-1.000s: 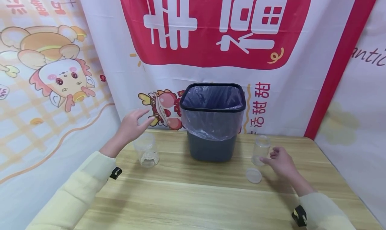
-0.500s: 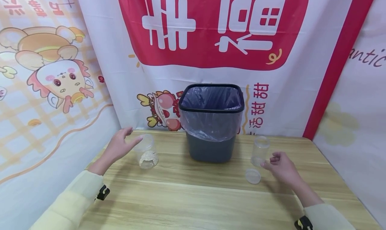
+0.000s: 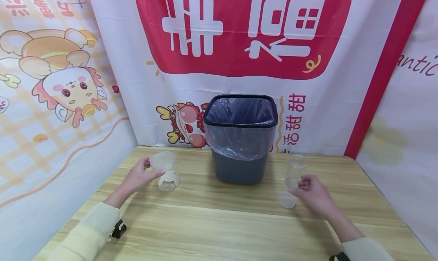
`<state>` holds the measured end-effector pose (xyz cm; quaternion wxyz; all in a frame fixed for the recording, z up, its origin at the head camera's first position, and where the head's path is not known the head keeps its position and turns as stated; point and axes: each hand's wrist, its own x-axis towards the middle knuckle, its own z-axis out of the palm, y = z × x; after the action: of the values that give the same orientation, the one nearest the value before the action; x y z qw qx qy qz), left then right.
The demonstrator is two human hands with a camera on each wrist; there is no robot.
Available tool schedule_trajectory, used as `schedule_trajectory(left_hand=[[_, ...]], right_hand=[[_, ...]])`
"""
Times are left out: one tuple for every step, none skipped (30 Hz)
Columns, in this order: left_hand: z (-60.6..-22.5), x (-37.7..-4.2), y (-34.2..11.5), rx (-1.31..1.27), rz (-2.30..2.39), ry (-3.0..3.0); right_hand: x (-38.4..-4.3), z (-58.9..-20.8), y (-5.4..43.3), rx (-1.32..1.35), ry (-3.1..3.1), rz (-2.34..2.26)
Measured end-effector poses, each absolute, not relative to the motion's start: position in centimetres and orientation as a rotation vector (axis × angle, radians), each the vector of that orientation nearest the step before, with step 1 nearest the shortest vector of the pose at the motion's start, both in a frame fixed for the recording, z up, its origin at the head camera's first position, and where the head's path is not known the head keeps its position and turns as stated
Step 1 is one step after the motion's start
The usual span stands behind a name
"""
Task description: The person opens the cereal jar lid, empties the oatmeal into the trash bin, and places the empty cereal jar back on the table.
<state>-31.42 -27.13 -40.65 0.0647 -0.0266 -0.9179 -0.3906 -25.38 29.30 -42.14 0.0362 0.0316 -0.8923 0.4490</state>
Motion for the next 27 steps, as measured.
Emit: schedule_trajectory(left_hand=[[-40.8, -31.4, -27.1, -0.069, -1.21, -2.767], [-40.9, -31.4, -27.0, -0.058, -1.242, -2.76], [-41.1, -31.5, -27.0, -0.05, -1.272, -2.753], [-41.3, -31.6, -27.0, -0.045, -1.302, -2.746], [-41.5, -31.7, -26.9, -0.043, -1.337, -2.737], [-41.7, -31.8, -26.9, -0.046, -1.365, -2.728], [-41.9, -32.0, -26.9, -0.041, -1.394, -2.72], [-42.1, -32.1, -26.9, -0.044, -1.417, -2.715], [-42.3, -32.2, -26.9, -0.044, -1.442, -2.708], [-42.5, -32.4, -26.9, -0.043, -1.461, -2.701], [-42.7, -32.5, -26.9, -0.041, -1.481, -2.693], [-42.8, -32.6, -26.9, -0.044, -1.488, -2.691], [-42.9, -32.7, -26.9, -0.04, -1.495, -2.692], [-43.0, -32.7, -26.8, -0.043, -1.502, -2.692], [-43.1, -32.8, -26.7, -0.041, -1.508, -2.691], [-43.2, -32.8, -26.6, -0.045, -1.51, -2.692], [-43.2, -32.8, -26.5, -0.049, -1.51, -2.694], [-43.2, -32.8, -26.4, -0.055, -1.51, -2.693], [-43.3, -32.9, -26.3, -0.062, -1.516, -2.685], [-43.3, -32.9, -26.2, -0.071, -1.526, -2.676], [-43.4, -32.9, -26.1, -0.085, -1.537, -2.664], [-43.5, -33.0, -26.0, -0.104, -1.549, -2.651], [-43.6, -33.1, -26.0, -0.121, -1.56, -2.638], [-43.8, -33.2, -26.0, -0.135, -1.576, -2.626], [-43.9, -33.3, -25.9, -0.144, -1.585, -2.618], [-44.0, -33.4, -25.9, -0.144, -1.591, -2.615], [-44.2, -33.6, -25.8, -0.142, -1.595, -2.612]], right_hand=[[-25.3, -42.2, 29.1, 0.105, -2.738, 1.377], [-25.2, -42.2, 28.9, 0.104, -2.737, 1.373], [-25.2, -42.2, 28.7, 0.113, -2.736, 1.377], [-25.1, -42.3, 28.5, 0.117, -2.732, 1.384], [-25.0, -42.5, 28.3, 0.118, -2.728, 1.388], [-25.0, -42.6, 28.2, 0.12, -2.723, 1.394], [-24.9, -42.8, 28.0, 0.127, -2.718, 1.408], [-24.9, -42.9, 27.8, 0.137, -2.713, 1.417], [-24.9, -43.0, 27.5, 0.145, -2.708, 1.43], [-24.9, -43.2, 27.3, 0.146, -2.704, 1.441], [-24.9, -43.3, 27.1, 0.152, -2.7, 1.454], [-24.9, -43.3, 26.8, 0.168, -2.698, 1.466], [-24.9, -43.4, 26.6, 0.176, -2.694, 1.483], [-24.9, -43.5, 26.3, 0.182, -2.691, 1.495], [-24.8, -43.5, 26.0, 0.181, -2.687, 1.511], [-24.8, -43.6, 25.8, 0.187, -2.681, 1.529], [-24.8, -43.6, 25.6, 0.198, -2.674, 1.543], [-24.8, -43.6, 25.4, 0.208, -2.667, 1.553], [-24.7, -43.7, 25.2, 0.204, -2.656, 1.573], [-24.7, -43.7, 25.0, 0.21, -2.651, 1.581], [-24.7, -43.8, 24.8, 0.212, -2.649, 1.588], [-24.6, -43.8, 24.6, 0.221, -2.645, 1.594], [-24.6, -43.7, 24.5, 0.223, -2.643, 1.597], [-24.5, -43.8, 24.3, 0.22, -2.643, 1.603], [-24.4, -43.8, 24.2, 0.217, -2.644, 1.605], [-24.4, -43.7, 24.1, 0.22, -2.648, 1.601], [-24.3, -43.7, 24.0, 0.221, -2.645, 1.607]])
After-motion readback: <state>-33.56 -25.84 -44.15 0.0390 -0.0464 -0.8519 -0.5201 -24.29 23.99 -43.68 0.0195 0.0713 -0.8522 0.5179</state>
